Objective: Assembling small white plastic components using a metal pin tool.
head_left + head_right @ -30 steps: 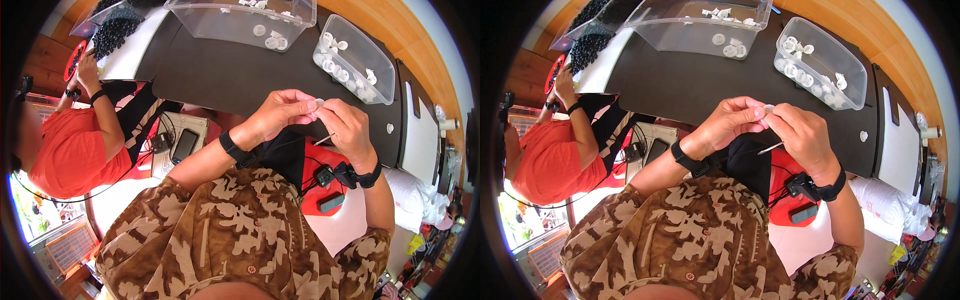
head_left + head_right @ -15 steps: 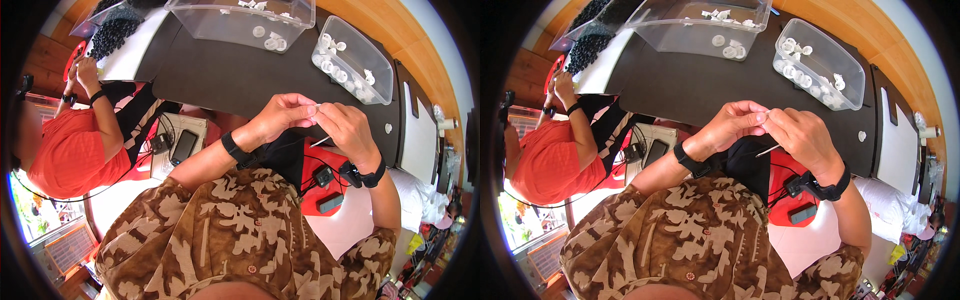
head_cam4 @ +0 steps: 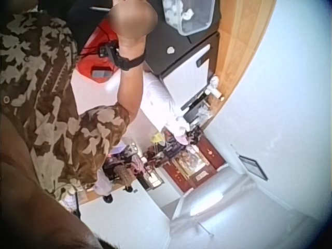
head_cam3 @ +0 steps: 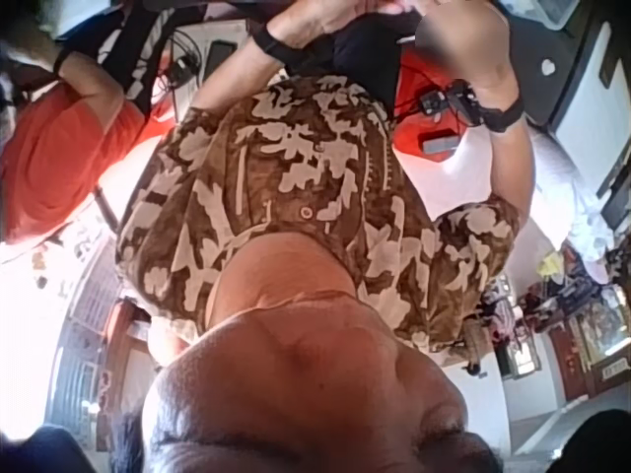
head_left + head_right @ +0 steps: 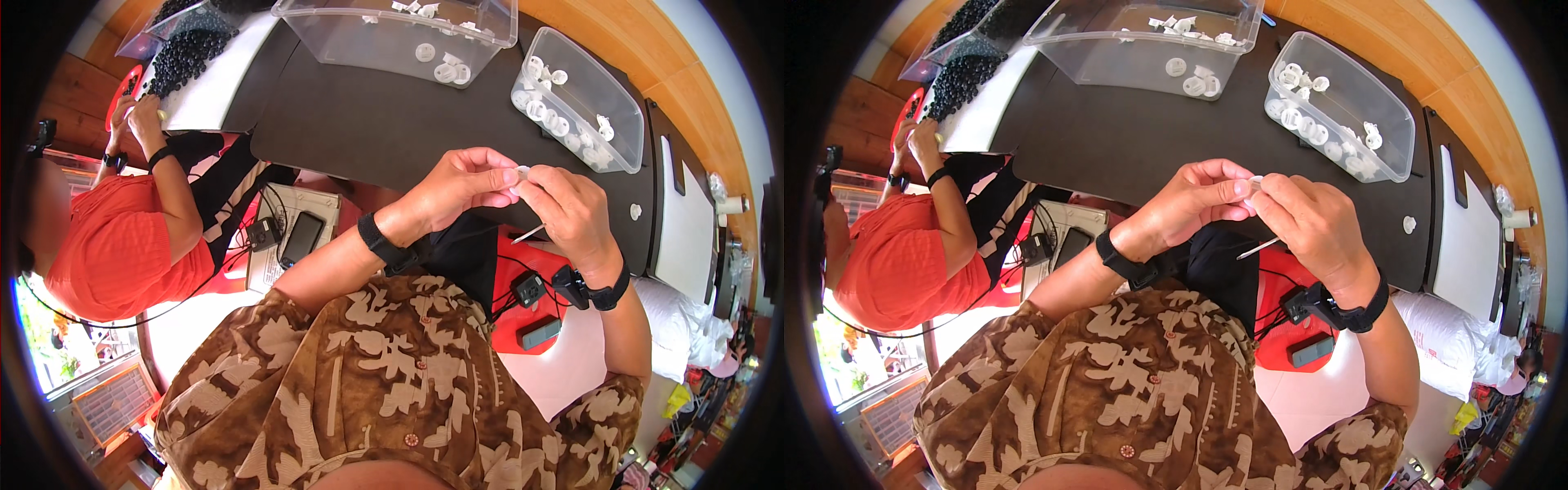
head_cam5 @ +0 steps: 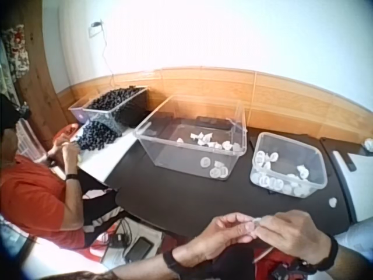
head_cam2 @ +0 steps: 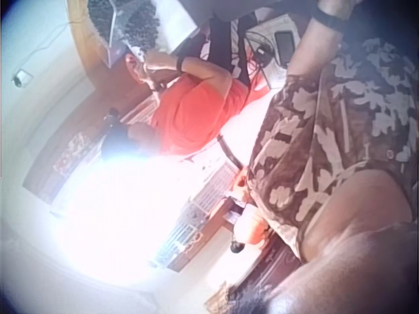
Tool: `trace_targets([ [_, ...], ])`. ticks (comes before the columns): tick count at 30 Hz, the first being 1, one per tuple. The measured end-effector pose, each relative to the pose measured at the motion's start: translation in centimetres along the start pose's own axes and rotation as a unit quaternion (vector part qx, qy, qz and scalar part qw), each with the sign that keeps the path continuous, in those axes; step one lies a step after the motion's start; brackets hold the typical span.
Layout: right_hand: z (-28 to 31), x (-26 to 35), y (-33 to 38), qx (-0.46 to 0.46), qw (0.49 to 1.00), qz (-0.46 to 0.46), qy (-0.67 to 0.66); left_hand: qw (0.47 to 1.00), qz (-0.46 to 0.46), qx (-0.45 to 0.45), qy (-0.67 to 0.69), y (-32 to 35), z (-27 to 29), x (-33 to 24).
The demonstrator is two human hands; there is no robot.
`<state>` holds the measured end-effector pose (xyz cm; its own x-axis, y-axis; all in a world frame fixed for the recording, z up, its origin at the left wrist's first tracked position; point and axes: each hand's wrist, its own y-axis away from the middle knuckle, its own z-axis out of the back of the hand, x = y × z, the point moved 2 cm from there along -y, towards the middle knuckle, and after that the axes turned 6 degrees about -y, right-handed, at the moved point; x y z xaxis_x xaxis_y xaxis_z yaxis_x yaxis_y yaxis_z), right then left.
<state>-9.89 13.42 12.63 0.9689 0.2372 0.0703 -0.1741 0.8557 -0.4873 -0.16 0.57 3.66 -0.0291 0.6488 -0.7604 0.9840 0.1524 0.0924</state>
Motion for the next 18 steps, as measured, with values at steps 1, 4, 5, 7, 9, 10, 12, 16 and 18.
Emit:
trace_targets([
  [1, 0.1, 0.1, -0.1, -0.001, 1.0, 0.0, 0.0, 1.0, -0.001, 0.0, -0.007, 0.1, 0.1, 0.1],
  [4, 0.3, 0.2, 0.0, 0.005, 1.0, 0.011, 0.018, 1.0, -0.01, 0.009, -0.012, 0.2, -0.2, -0.5],
  [5, 0.5, 0.2, 0.1, -0.016, 1.0, 0.011, 0.017, 1.0, -0.019, 0.016, -0.01, 0.2, -0.3, -0.7],
  [7, 0.6, 0.1, 0.2, -0.038, 0.999, 0.015, 0.015, 1.0, -0.019, 0.018, -0.009, 0.2, -0.4, -0.8],
  [9, 0.6, 0.1, 0.3, -0.025, 0.999, 0.012, 0.02, 1.0, -0.018, 0.022, -0.008, 0.2, -0.4, -0.8],
  [10, 0.7, 0.1, 0.2, -0.026, 0.999, 0.013, 0.022, 1.0, -0.011, 0.017, -0.005, 0.3, -0.4, -0.7],
  [12, 0.7, 0.4, -0.2, 0.002, 0.999, 0.019, 0.034, 1.0, -0.003, 0.012, -0.001, 0.5, -0.4, -0.6],
  [16, 1.1, 0.7, -0.8, 0.039, 0.999, 0.009, 0.03, 1.0, -0.01, 0.005, -0.027, 0.5, -0.5, -0.5],
  [18, 1.1, 0.6, -0.9, 0.067, 0.997, 0.014, 0.033, 0.999, -0.014, 0.008, -0.032, 0.3, -0.4, -0.4],
])
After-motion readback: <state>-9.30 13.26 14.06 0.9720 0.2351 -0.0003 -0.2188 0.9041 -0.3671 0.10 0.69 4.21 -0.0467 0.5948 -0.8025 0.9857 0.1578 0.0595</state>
